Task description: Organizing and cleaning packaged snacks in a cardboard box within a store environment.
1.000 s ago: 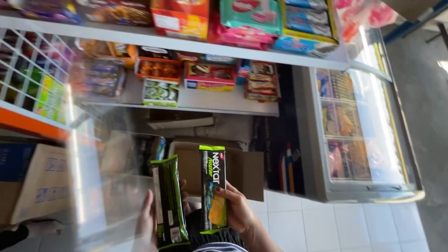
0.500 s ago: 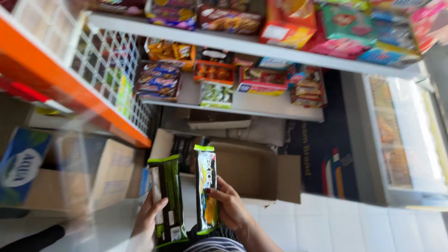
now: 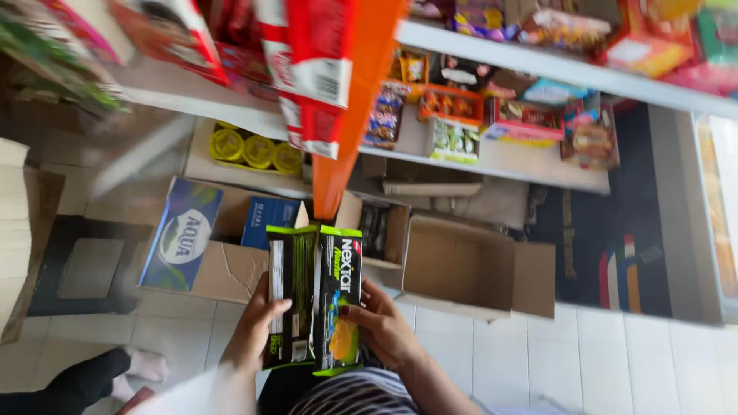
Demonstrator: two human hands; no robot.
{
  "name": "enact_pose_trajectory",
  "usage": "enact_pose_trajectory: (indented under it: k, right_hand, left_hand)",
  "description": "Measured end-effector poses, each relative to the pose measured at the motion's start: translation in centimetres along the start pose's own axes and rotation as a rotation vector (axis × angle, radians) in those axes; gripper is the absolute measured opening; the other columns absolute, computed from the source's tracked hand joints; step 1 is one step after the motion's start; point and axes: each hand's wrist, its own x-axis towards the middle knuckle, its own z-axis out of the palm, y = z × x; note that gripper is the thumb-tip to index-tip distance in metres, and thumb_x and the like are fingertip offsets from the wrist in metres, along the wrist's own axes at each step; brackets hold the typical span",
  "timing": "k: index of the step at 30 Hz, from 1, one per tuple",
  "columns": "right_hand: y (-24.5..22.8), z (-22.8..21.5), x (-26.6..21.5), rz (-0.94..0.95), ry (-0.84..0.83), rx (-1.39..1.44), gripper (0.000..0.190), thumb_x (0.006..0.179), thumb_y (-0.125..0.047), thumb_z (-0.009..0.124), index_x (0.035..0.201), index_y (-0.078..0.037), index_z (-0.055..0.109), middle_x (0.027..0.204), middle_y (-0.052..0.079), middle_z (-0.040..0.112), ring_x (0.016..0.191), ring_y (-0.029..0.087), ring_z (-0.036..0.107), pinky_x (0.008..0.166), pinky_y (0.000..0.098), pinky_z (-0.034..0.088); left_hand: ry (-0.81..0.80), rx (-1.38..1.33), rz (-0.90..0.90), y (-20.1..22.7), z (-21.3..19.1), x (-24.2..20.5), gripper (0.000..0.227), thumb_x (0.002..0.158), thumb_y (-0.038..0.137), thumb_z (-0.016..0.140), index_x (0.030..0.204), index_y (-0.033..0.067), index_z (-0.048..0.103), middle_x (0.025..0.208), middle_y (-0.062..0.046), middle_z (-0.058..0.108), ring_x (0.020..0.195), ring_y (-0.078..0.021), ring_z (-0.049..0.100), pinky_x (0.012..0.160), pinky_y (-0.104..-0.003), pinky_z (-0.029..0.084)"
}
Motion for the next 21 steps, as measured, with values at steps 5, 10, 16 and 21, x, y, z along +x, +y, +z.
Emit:
enact_pose_trajectory:
  k: [5,10,16,21]
  right_hand:
    - [2.1,1.8,4.8,0.035,-0.050,-0.084,0.048,0.094,0.004,0.064,0.139,-0.003,0.050,0.126,0.009,0.066,0.115,0.020,0.064,0.100,0.0386,0.054]
    - [4.4,6.0,8.6,0.075,-0.056,-0.197,0.048,0.093,0.004,0.063,0.139,-0.005,0.051,0.127,0.007,0.065,0.116,0.019,0.063,0.100,0.0375,0.053]
    - [9.1,10.0,16.8,-0.091,-0.066,-0.352,0.053,0.090,0.007,0.063,0.140,-0.004,0.049,0.131,0.008,0.064,0.120,0.019,0.062,0.100,0.0350,0.051]
    - [15.0,17.9,25.0,-0.225,-0.012,-0.400,0.050,0.092,0.006,0.061,0.139,-0.002,0.044,0.130,0.011,0.062,0.119,0.020,0.061,0.100,0.0340,0.050]
  left_hand:
    - [0.158,-0.070,0.029,0.4,-3.2,-0.5,0.075,0.080,0.023,0.063,0.149,0.0042,0.043,0.133,-0.013,0.061,0.124,-0.0241,0.057,0.105,-0.039,0.044]
    - [0.275,-0.203,-0.050,2.4,-6.3,-0.5,0.072,0.085,0.034,0.063,0.150,0.0143,0.040,0.140,-0.003,0.058,0.131,-0.0148,0.051,0.106,-0.035,0.040]
    - [0.162,-0.099,0.147,6.9,-12.9,3.2,0.067,0.087,0.035,0.072,0.142,0.0081,0.044,0.128,-0.011,0.062,0.118,-0.0207,0.059,0.100,-0.036,0.049]
    - [0.176,0.013,0.203,7.7,-23.9,6.3,0.061,0.092,0.029,0.075,0.137,0.0018,0.044,0.124,-0.014,0.063,0.116,-0.0207,0.061,0.100,-0.035,0.049]
